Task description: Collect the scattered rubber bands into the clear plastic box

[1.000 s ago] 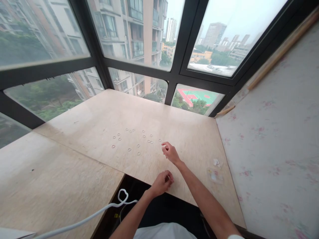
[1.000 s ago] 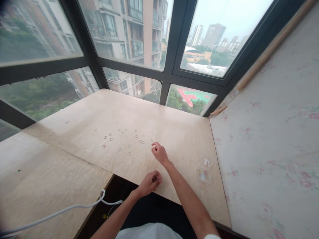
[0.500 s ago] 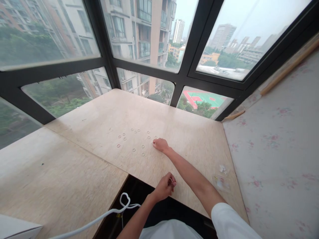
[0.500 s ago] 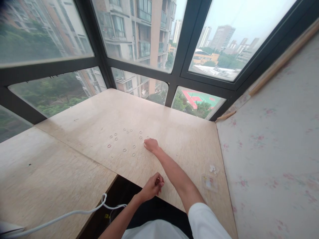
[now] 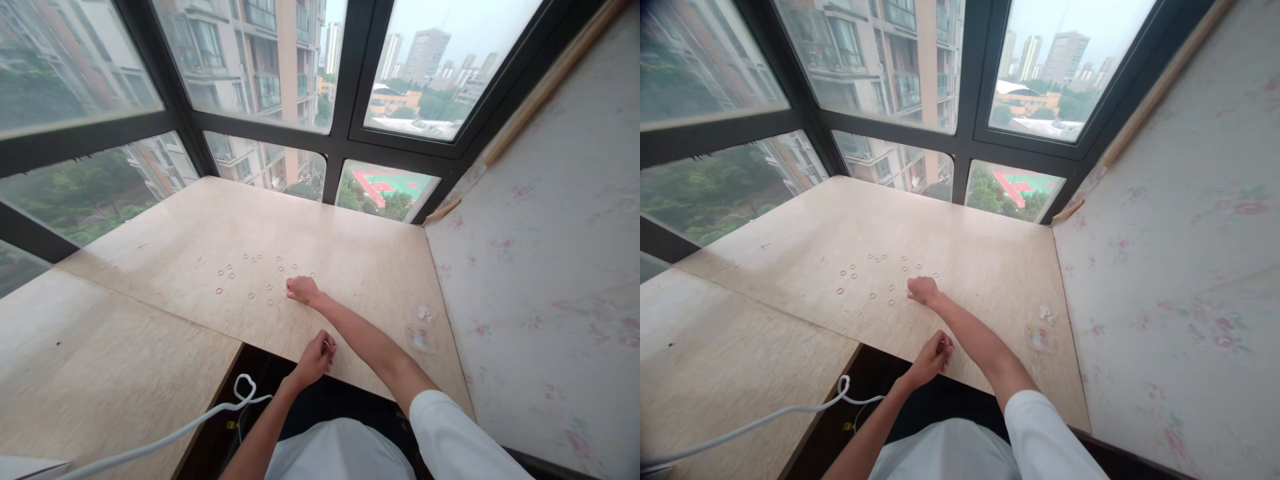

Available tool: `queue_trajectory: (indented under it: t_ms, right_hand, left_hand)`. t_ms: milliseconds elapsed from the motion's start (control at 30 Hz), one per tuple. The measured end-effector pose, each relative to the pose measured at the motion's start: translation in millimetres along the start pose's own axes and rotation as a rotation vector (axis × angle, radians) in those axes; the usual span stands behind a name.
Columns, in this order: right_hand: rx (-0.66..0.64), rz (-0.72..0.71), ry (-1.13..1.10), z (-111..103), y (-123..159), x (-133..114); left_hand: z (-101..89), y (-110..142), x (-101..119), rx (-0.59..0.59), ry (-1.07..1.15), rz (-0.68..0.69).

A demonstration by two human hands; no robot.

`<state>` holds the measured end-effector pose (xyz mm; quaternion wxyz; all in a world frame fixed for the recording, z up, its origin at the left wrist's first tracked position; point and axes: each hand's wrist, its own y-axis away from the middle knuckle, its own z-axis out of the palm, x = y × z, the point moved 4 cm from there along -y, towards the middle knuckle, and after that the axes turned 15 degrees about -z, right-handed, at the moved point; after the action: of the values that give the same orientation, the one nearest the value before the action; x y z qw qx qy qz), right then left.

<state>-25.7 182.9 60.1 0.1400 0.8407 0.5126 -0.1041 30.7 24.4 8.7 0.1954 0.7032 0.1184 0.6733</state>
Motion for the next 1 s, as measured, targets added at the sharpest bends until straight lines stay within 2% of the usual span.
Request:
queue_trajectory:
  t_ms: [133, 300, 500, 600, 667, 733, 833, 1000]
  right_hand:
    - [0.293, 0.048, -0.294, -5, 52, 9]
    - [0.610, 0.225, -0.569, -1, 151, 49]
    - [0.836, 0.531, -0.628, 10, 294, 95]
    - [0.898, 0.655, -0.562, 6, 351, 107]
    - [0.884, 0.723, -0.467, 1, 375, 113]
    - [0.769, 0.794, -0.307, -2, 387, 118]
    - [0.571, 0.869, -0.121, -3, 388, 125]
    - [0.415, 0.897, -0.045, -2, 380, 136]
  left_hand:
    - [1.6, 1, 3, 0.036, -0.064, -0.016]
    - [3.4, 2, 10, 0.081, -0.145, -0.048]
    - [4.6, 2, 16, 0.160, -0.253, -0.057]
    - [5.5, 0, 17, 0.194, -0.312, -0.059]
    - [6.2, -1, 19, 0.226, -0.350, -0.056]
    - [7.1, -2, 20, 0.261, -0.380, -0.057]
    - [8.5, -3, 22, 0.312, -0.397, -0.062]
    - [9.7, -3, 22, 0.356, -0.422, -0.058]
